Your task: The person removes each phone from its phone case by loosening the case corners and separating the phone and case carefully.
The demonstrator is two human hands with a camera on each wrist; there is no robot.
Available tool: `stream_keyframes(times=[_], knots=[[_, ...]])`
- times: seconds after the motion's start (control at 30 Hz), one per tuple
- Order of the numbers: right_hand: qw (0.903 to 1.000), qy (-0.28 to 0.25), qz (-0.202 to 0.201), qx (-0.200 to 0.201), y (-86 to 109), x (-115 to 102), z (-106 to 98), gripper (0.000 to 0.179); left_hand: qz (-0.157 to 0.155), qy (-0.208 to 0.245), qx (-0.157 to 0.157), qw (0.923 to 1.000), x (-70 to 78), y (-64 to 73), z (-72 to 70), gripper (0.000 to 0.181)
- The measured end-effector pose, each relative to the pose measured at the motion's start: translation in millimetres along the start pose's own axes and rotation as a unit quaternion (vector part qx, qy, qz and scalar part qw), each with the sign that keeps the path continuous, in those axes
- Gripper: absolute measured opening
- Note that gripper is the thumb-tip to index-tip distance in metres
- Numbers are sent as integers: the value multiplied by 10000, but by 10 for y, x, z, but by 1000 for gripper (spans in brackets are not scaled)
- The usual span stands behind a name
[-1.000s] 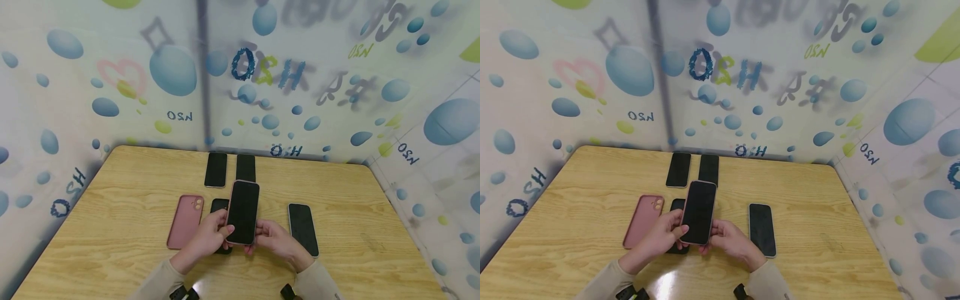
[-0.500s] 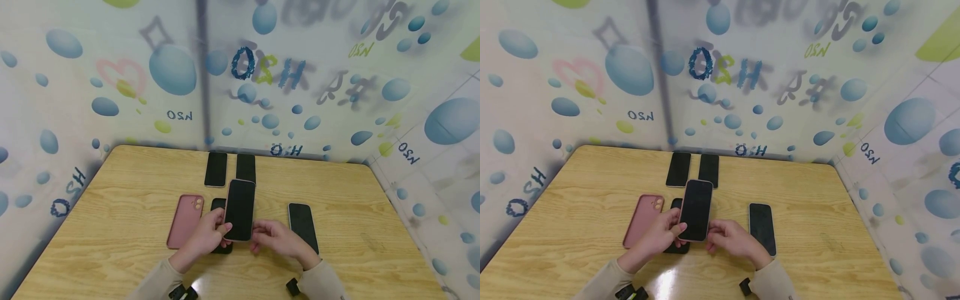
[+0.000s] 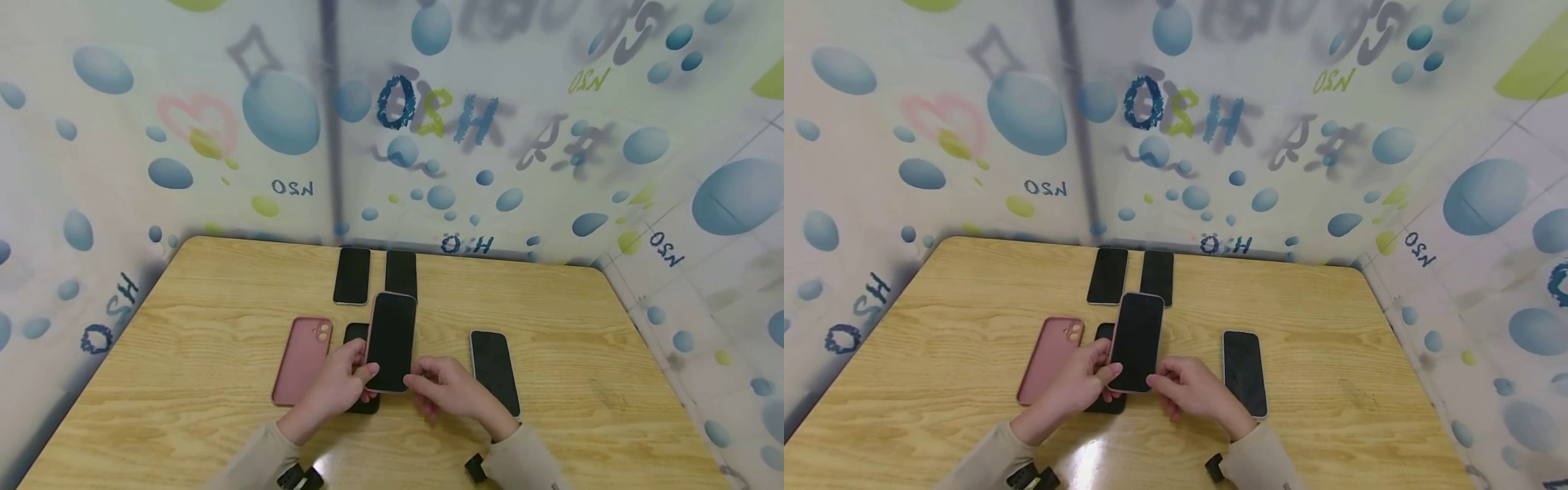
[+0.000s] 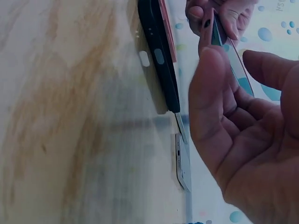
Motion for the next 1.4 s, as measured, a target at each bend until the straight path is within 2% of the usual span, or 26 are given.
stream_keyframes(times=[0.47, 0.73, 1.03, 1.4], knots=[[9983, 149, 449, 342, -45, -41, 87, 38, 131, -76, -165, 9997, 58, 50, -14, 11], [9982, 18, 391, 444, -81, -5, 133, 31, 287, -175, -189, 9993, 60, 61, 12, 9], [9946, -170, 573, 854, -62, 1, 143, 27, 139, -22, -229, 9996, 60, 61, 19, 9], [9908, -569, 755, 969, -11, -39, 92, 30, 46, 60, -314, 9995, 39, 51, -2, 15]])
Point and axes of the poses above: each hand's wrist, its own y-axis away from the middle knuckle, its own z-axis out of the palm, x = y × z, the point moved 1 cm from there along -y, towards the middle knuckle, and after that the axes turned 1 degree about -y, right-handed, at the moved point
